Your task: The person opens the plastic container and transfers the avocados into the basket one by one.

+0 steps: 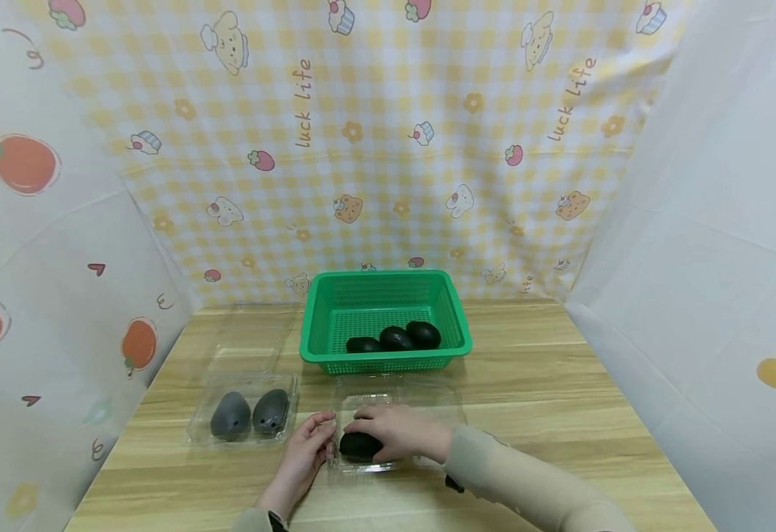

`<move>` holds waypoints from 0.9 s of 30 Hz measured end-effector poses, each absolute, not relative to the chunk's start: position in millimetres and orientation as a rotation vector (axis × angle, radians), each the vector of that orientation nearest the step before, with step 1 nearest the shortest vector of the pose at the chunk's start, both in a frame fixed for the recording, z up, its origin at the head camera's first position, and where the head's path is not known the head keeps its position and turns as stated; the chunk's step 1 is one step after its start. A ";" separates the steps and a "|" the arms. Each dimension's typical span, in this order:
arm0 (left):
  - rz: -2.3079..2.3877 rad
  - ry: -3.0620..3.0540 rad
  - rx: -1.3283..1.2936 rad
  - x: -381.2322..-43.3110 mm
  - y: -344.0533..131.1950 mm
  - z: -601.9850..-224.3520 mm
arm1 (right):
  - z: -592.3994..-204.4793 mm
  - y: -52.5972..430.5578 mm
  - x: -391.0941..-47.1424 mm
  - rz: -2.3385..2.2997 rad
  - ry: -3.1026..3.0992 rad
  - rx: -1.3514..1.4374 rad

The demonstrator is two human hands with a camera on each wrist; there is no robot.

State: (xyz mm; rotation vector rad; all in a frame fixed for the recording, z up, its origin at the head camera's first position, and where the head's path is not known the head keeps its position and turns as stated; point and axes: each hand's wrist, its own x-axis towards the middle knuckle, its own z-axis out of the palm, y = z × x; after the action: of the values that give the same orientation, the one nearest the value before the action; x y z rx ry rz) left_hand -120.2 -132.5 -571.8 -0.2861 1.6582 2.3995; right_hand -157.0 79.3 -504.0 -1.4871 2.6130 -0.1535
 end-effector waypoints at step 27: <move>2.389 1.681 -0.288 -119.5 -131.9 -568.9 | -505.9 83.6 -160.2 -0.272 2.636 -1.494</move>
State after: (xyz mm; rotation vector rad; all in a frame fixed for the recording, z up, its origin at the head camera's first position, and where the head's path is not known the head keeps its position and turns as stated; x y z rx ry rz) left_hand -119.5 -131.9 -568.9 -0.2885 1.6813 2.3888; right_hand -160.2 83.6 -505.9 -1.4941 2.6362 -0.2724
